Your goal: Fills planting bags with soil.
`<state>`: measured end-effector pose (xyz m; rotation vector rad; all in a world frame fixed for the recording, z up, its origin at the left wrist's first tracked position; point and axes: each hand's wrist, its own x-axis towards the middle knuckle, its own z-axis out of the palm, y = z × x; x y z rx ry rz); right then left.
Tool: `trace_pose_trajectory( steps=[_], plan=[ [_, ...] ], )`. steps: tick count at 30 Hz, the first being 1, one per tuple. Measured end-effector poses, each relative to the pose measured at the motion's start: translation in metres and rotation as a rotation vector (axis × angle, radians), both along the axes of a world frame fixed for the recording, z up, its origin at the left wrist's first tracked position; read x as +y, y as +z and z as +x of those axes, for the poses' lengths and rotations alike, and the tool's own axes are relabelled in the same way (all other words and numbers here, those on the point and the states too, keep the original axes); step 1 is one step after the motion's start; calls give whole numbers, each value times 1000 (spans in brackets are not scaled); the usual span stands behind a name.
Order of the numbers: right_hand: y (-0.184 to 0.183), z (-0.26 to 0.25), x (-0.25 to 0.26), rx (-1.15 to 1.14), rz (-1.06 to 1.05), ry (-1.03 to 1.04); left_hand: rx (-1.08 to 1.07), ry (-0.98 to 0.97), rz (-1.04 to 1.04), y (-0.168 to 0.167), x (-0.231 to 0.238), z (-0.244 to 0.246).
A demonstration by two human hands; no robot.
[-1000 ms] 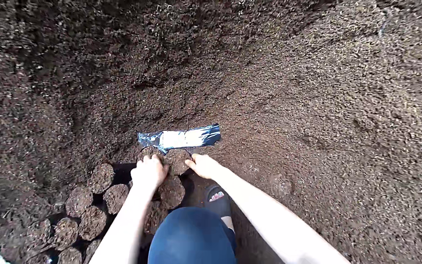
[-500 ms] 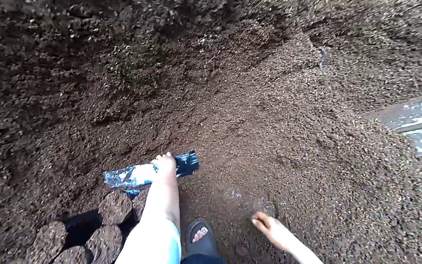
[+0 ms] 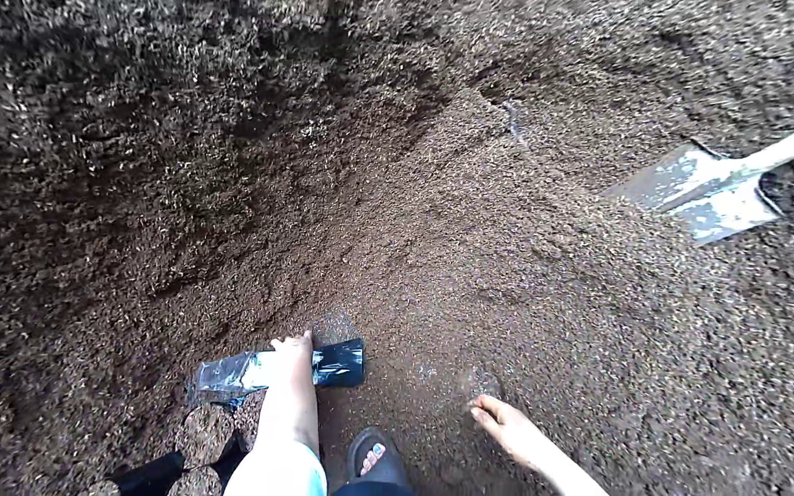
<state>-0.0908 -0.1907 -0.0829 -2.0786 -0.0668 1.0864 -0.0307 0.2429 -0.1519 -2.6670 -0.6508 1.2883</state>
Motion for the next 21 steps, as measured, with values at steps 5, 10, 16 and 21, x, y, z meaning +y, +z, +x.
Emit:
trace_pose_trajectory(
  steps=[5, 10, 16, 21],
  plan=[
    [30, -1, -14, -60, 38, -77, -3, -77, 36, 10, -9, -8],
    [51, 4, -26, -139, 6, -12, -36, -334, -170, 77, -23, 26],
    [112, 37, -27, -614, -8, -31, -327, -752, -383, 202, -144, 47],
    [204, 32, -123, -632, -12, -75, -471, -967, -559, 269, -280, 43]
  ],
)
